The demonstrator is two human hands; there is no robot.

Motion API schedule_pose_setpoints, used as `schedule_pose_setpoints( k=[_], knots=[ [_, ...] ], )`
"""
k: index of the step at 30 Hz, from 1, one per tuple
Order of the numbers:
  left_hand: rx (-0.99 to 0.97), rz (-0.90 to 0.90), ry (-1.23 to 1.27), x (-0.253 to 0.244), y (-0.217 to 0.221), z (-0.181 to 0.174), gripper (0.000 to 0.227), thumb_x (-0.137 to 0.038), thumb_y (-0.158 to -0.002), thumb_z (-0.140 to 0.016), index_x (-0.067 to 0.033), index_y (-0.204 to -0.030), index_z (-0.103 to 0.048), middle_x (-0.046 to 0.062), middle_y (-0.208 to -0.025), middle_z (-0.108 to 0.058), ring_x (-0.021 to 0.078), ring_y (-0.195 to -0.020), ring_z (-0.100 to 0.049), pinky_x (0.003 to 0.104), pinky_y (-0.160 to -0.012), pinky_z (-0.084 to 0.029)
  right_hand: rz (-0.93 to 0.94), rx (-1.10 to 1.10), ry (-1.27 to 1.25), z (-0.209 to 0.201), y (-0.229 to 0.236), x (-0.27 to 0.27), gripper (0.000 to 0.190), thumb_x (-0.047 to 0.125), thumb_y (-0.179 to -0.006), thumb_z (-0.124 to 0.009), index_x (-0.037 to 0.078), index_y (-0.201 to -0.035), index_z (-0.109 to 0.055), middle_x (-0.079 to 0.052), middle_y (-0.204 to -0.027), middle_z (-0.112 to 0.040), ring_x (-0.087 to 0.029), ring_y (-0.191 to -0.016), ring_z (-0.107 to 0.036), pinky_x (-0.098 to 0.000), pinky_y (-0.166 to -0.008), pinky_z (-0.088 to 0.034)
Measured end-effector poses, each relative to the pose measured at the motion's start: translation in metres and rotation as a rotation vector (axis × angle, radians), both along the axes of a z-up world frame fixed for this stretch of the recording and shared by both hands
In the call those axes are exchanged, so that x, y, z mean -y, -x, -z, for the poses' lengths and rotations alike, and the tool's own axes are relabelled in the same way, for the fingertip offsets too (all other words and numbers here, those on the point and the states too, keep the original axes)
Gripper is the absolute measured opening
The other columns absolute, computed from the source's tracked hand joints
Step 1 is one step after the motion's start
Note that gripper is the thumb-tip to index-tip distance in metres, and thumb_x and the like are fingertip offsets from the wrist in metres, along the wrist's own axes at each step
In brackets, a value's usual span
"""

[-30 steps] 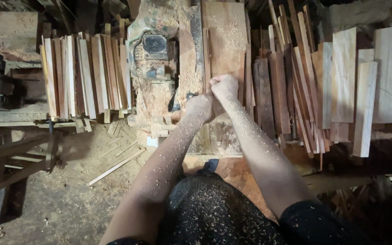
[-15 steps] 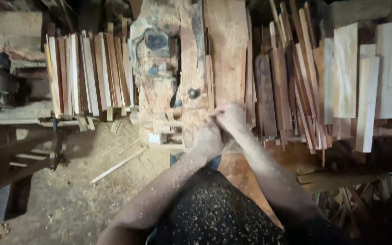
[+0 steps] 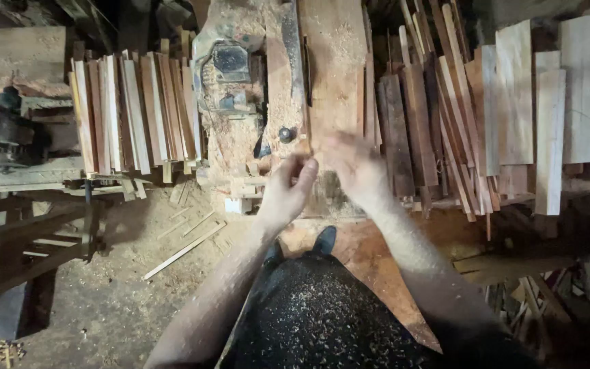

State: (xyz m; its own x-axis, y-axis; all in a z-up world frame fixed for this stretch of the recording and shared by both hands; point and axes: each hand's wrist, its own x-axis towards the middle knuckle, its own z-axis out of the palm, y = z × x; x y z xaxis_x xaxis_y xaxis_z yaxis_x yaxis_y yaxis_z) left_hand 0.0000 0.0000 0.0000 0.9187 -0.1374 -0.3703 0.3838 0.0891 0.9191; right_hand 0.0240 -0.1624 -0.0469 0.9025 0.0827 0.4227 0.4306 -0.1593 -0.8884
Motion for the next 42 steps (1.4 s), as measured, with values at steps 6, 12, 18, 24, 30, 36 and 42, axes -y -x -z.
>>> schedule_pose_setpoints(
  k=[6,12,18,24,30,36,42],
  knots=[
    [0.229,0.459,-0.685,0.011,0.022,0.004,0.056,-0.048,-0.102,-0.047,-0.0152,-0.147,-0.055,0.019,-0.089,-0.076,0.0395,-0.099,-0.074,0.057,-0.085,-0.055,0.267,-0.278,0.339,0.015,-0.045,0.018,0.038,0.034,-0.102,-0.072,0.008,-0.129,-0.071,-0.017,-0.117,-0.074,-0.028,-0.115,-0.068,-0.0405,-0.083,-0.059],
    [-0.019,0.425,-0.621,0.031,0.056,0.070,0.061,-0.038,-0.100,-0.048,-0.0094,-0.152,-0.036,0.035,-0.118,-0.068,0.0515,-0.116,-0.064,0.064,-0.102,-0.051,0.435,-0.704,0.769,0.151,-0.038,0.013,0.034,0.061,-0.092,-0.066,0.041,-0.118,-0.077,0.011,-0.113,-0.077,-0.017,-0.110,-0.071,-0.0338,-0.096,-0.057],
    [0.286,0.553,-0.918,0.020,0.064,0.116,0.111,-0.058,-0.079,-0.075,-0.0117,-0.162,-0.017,0.023,-0.105,-0.070,0.0436,-0.097,-0.073,0.054,-0.083,-0.061,0.383,-0.584,0.763,0.146,-0.047,-0.007,0.034,0.055,-0.089,-0.070,0.032,-0.112,-0.079,-0.002,-0.106,-0.079,-0.030,-0.110,-0.071,-0.0418,-0.100,-0.056],
    [0.248,0.724,-0.990,0.019,0.056,0.116,0.116,-0.030,-0.081,-0.082,-0.0029,-0.163,-0.006,0.030,-0.112,-0.067,0.0460,-0.105,-0.071,0.054,-0.090,-0.060,0.328,-0.592,0.783,0.109,-0.045,-0.018,0.035,0.053,-0.094,-0.063,0.028,-0.111,-0.079,-0.007,-0.104,-0.078,-0.032,-0.109,-0.071,-0.0458,-0.099,-0.057],
    [0.523,0.621,-1.057,0.020,0.050,0.100,0.051,-0.016,-0.071,-0.064,0.0007,-0.119,-0.057,0.015,-0.078,-0.065,0.0366,-0.071,-0.074,0.047,-0.056,-0.062,0.349,-0.621,0.766,0.118,-0.050,-0.024,0.035,0.049,-0.094,-0.064,0.023,-0.111,-0.080,-0.014,-0.107,-0.077,-0.038,-0.111,-0.070,-0.0502,-0.099,-0.057],
    [0.533,0.680,-1.137,0.018,0.039,0.080,0.029,-0.011,-0.069,-0.066,-0.0033,-0.096,-0.064,0.011,-0.078,-0.066,0.0326,-0.070,-0.075,0.043,-0.054,-0.062,0.336,-0.641,0.801,0.124,-0.065,-0.020,0.037,0.051,-0.095,-0.062,0.025,-0.115,-0.079,-0.014,-0.108,-0.077,-0.037,-0.112,-0.070,-0.0489,-0.100,-0.057],
    [0.461,0.663,-1.090,0.017,0.029,0.062,0.024,-0.015,-0.068,-0.062,-0.0039,-0.089,-0.062,0.012,-0.076,-0.066,0.0356,-0.071,-0.076,0.048,-0.059,-0.062,0.353,-0.590,0.761,0.121,-0.072,-0.019,0.039,0.050,-0.094,-0.064,0.020,-0.114,-0.079,-0.017,-0.108,-0.076,-0.039,-0.111,-0.069,-0.0511,-0.099,-0.057]
  ],
)
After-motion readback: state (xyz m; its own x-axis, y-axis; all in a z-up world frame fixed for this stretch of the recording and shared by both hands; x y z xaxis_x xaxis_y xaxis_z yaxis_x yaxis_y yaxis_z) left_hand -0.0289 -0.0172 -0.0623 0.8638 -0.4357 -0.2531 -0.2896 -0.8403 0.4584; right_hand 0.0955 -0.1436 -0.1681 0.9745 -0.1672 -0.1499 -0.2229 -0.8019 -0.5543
